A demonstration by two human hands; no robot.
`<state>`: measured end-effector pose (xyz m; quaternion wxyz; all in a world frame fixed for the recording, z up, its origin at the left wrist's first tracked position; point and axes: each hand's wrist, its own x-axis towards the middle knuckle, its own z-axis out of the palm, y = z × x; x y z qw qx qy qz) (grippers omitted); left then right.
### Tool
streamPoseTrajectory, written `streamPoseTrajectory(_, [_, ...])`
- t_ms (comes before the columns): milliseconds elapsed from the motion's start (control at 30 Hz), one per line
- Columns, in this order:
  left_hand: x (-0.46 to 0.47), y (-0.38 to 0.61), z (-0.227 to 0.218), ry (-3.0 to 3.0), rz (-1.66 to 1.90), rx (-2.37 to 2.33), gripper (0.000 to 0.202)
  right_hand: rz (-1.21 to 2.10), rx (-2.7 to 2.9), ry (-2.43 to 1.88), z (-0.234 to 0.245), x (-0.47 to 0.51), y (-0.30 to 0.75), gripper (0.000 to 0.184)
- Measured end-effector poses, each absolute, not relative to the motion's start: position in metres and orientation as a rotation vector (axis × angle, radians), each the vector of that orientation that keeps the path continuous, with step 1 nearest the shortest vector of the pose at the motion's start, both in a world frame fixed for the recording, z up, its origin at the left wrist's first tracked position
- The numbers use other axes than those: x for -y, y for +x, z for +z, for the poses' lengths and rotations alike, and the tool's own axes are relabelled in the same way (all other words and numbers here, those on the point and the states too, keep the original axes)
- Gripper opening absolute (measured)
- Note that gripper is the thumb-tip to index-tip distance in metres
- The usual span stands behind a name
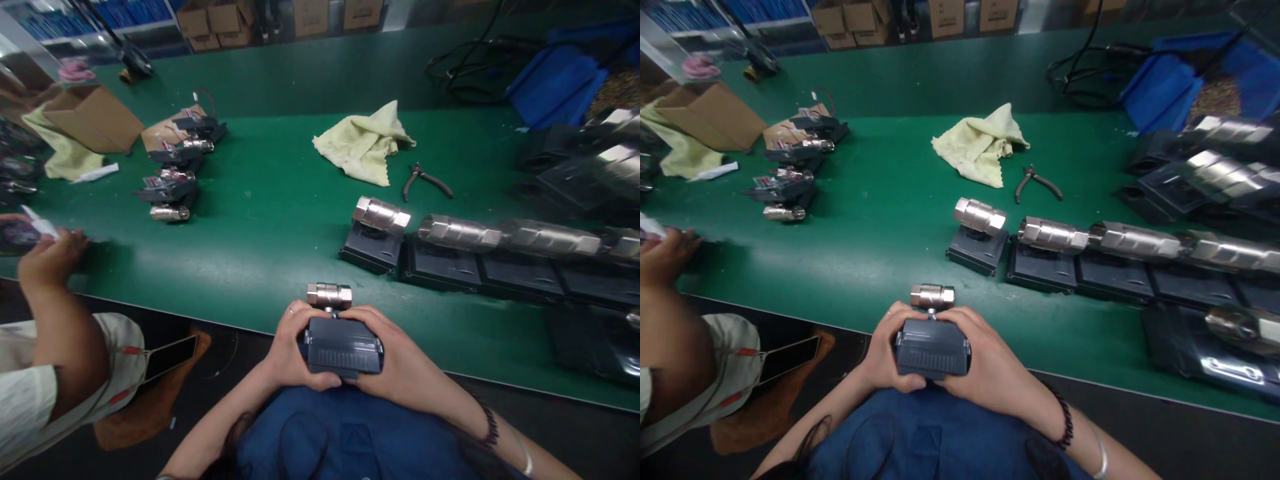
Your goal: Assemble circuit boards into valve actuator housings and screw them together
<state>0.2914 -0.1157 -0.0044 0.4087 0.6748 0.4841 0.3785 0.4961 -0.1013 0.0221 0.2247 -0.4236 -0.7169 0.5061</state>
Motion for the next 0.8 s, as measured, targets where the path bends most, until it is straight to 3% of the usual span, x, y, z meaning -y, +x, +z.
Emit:
streamPoseTrajectory(300, [0.116,0.283,0.000,1.671,0.801,-1.192,0.078,1.261,1.993,-1.106,0.018,0.100,0.494,0.053])
streamPoseTrajectory(400, [0.113,0.282,0.007,1.761,0.844,-1.137,0.069,1.186,1.984,-1.056,0.016,0.099,0.496,0.055])
streamPoseTrajectory(500, [0.105,0.294,0.009,1.958,0.974,-1.102,0.059,0.888,2.065,-0.975,0.009,0.098,0.507,0.057])
streamPoseTrajectory(633, [0.093,0.325,0.002,2.293,1.349,-0.924,0.012,0.388,2.175,-0.901,-0.008,0.100,0.535,0.052])
streamPoseTrajectory(800, [0.086,0.356,-0.001,2.364,1.241,-0.510,0.012,0.093,2.229,-0.956,-0.027,0.120,0.573,0.038])
